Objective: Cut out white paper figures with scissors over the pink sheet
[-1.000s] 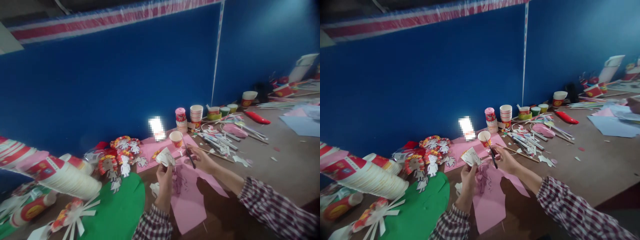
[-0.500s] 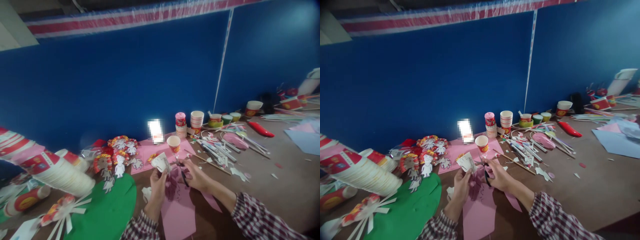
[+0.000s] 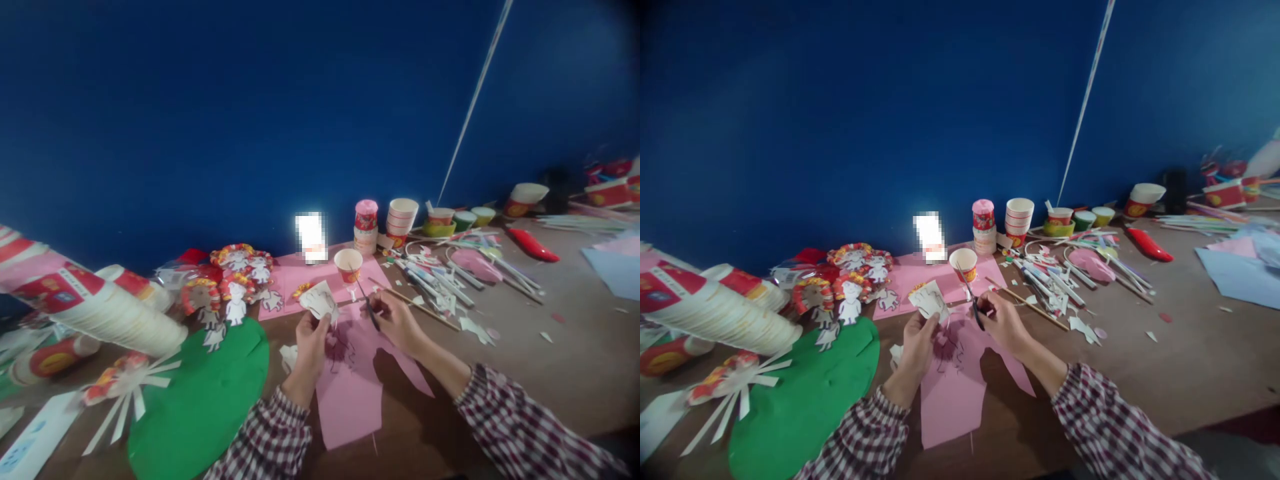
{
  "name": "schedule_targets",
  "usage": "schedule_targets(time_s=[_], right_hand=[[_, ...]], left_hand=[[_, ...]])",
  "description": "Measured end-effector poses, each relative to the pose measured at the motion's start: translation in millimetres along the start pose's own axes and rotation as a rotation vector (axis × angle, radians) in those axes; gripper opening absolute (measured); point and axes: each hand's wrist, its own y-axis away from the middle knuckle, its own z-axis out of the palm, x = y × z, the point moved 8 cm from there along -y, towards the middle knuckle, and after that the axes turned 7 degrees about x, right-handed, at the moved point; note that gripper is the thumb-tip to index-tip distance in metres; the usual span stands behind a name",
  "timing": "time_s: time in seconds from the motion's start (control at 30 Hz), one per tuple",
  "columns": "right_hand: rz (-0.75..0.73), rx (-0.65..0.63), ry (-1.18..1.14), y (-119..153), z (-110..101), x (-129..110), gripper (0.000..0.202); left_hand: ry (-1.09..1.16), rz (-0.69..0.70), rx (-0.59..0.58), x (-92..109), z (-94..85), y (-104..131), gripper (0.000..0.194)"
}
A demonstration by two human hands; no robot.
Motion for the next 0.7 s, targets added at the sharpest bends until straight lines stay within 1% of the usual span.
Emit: schedule_targets(time_s=[0.07,0.13,0.2,0.27,0.33,0.4,0.47,0.57,0.7], right_hand=[[0.022,0.039,-0.014,-5,-8,1,0.015],[0.043,0.095,-0.019,-10,-17,2,0.02],[0.054,0.148,-0.015,-14,-25,2,0.023],[0.061,0.177,-0.014,-15,-29,3,0.025],[0.065,0.182,-0.025,-14,-28,5,0.026],[0.07,0.152,-0.041,-11,-22,7,0.03],[0.087,0.08,-0.064,-7,-12,9,0.036],[0.114,-0.035,-0.086,1,4,11,0.032],[0.11,-0.136,-0.049,9,17,10,0.032]], left_hand=[[0.049,-0.018,-0.007,-2,0.7,0,0.038],[0.086,-0.043,-0.042,-5,3.8,0,0.036],[0.115,-0.042,-0.053,-5,5.0,-1,0.033],[0.129,-0.039,-0.043,-4,4.2,-2,0.032],[0.131,-0.036,-0.028,-4,2.9,-3,0.031],[0.128,-0.03,-0.018,-4,1.9,-4,0.031],[0.109,-0.029,-0.004,-4,1.0,-4,0.031],[0.053,-0.029,0.031,-3,-0.5,-3,0.034],[0.017,0.018,0.063,4,-1.9,0,0.036]])
